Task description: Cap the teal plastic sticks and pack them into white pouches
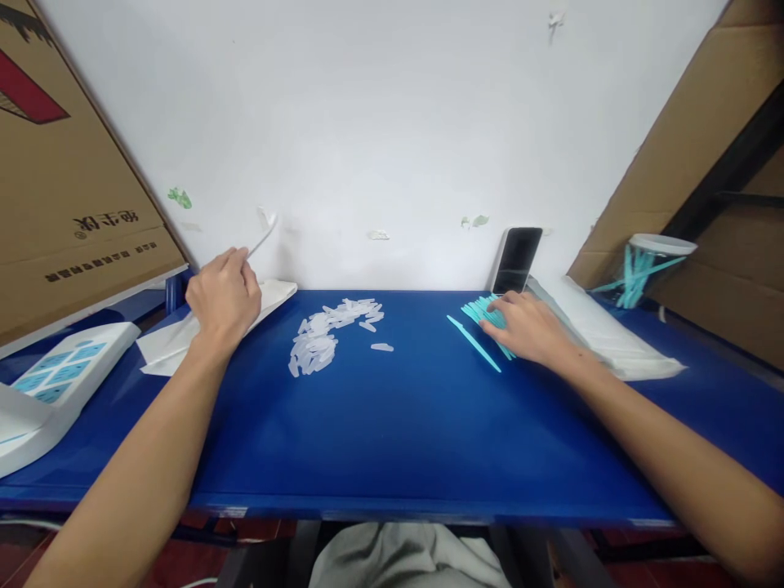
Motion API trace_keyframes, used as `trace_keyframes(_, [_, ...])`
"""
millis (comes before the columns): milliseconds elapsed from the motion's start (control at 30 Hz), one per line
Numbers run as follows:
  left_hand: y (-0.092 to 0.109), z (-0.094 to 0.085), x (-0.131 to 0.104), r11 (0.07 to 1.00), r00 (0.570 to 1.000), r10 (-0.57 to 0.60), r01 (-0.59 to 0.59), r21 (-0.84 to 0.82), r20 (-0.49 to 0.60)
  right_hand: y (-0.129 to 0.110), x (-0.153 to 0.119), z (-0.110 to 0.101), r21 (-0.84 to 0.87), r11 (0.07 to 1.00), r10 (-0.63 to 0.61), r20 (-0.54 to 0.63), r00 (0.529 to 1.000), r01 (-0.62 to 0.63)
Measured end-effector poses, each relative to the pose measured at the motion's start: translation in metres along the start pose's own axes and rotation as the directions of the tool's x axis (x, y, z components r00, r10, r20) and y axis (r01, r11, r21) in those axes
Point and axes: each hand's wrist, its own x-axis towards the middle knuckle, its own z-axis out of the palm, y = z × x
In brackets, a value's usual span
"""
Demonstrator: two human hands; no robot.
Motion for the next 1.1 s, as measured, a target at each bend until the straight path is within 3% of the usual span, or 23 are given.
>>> trace_keyframes(67, [0.029, -0.031, -0.015, 0.988, 0.982, 0.136, -0.145, -0.061, -0.132, -0.007, -0.001, -0.003, -0.004, 0.999, -0.046, 0.011, 0.999, 0.046])
trace_keyframes(133, [0.064, -0.067, -0.049, 0.925, 0.910, 0.340, -0.369, -0.089, -0.238, -0.012, -0.003, -0.005, -0.013, 0.996, -0.088, 0.030, 0.996, 0.089])
trace_keyframes(167, [0.080, -0.083, -0.072, 0.850, 0.844, 0.486, -0.517, -0.100, -0.228, -0.014, -0.003, -0.006, -0.020, 0.995, -0.101, 0.044, 0.994, 0.102])
trace_keyframes(233, [0.108, -0.108, -0.123, 0.611, 0.624, 0.748, -0.780, -0.134, -0.227, -0.018, -0.004, -0.006, -0.036, 0.994, -0.104, 0.077, 0.992, 0.107])
trace_keyframes(267, [0.118, -0.116, -0.147, 0.516, 0.541, 0.812, -0.841, -0.164, -0.218, -0.019, -0.005, -0.005, -0.040, 0.994, -0.102, 0.092, 0.991, 0.106])
trace_keyframes(333, [0.131, -0.120, -0.183, 0.395, 0.440, 0.883, -0.884, -0.249, -0.165, -0.021, -0.005, -0.003, -0.044, 0.993, -0.101, 0.111, 0.989, 0.106])
trace_keyframes(400, [0.137, -0.114, -0.200, 0.350, 0.409, 0.903, -0.878, -0.325, -0.132, -0.022, -0.005, -0.001, -0.051, 0.992, -0.107, 0.114, 0.988, 0.113])
trace_keyframes(467, [0.140, -0.108, -0.198, 0.366, 0.391, 0.920, -0.837, -0.407, 0.024, -0.023, -0.005, 0.000, -0.061, 0.991, -0.114, 0.113, 0.987, 0.121])
trace_keyframes(533, [0.143, -0.106, -0.187, 0.376, 0.328, 0.926, -0.778, -0.503, 0.184, -0.024, -0.005, 0.000, -0.057, 0.990, -0.119, 0.117, 0.986, 0.126])
trace_keyframes(600, [0.147, -0.106, -0.171, 0.384, 0.273, 0.923, -0.699, -0.603, 0.272, -0.026, -0.005, -0.001, -0.027, 0.990, -0.136, 0.124, 0.983, 0.140])
trace_keyframes(667, [0.151, -0.101, -0.152, 0.404, 0.279, 0.915, -0.613, -0.679, 0.293, -0.028, -0.005, 0.000, 0.010, 0.986, -0.164, 0.121, 0.979, 0.164])
trace_keyframes(733, [0.153, -0.085, -0.130, 0.466, 0.387, 0.878, -0.561, -0.684, 0.281, -0.030, -0.006, 0.000, 0.039, 0.980, -0.197, 0.107, 0.975, 0.194])
trace_keyframes(800, [0.151, -0.057, -0.107, 0.538, 0.503, 0.822, -0.536, -0.650, 0.266, -0.031, -0.006, 0.002, 0.062, 0.973, -0.228, 0.096, 0.969, 0.223])
trace_keyframes(867, [0.144, -0.025, -0.088, 0.633, 0.588, 0.747, -0.488, -0.601, 0.310, -0.031, -0.006, 0.003, 0.084, 0.966, -0.252, 0.086, 0.964, 0.245])
trace_keyframes(933, [0.132, 0.002, -0.076, 0.729, 0.664, 0.634, -0.344, -0.591, 0.396, -0.031, -0.006, 0.003, 0.107, 0.960, -0.266, 0.081, 0.961, 0.257])
trace_keyframes(1000, [0.120, 0.018, -0.072, 0.758, 0.661, 0.589, -0.252, -0.601, 0.466, -0.030, -0.006, 0.002, 0.150, 0.953, -0.279, 0.087, 0.956, 0.264])
trace_keyframes(1100, [0.105, 0.025, -0.072, 0.736, 0.697, 0.582, -0.232, -0.636, 0.419, -0.031, -0.007, 0.001, 0.257, 0.917, -0.339, 0.100, 0.935, 0.305])
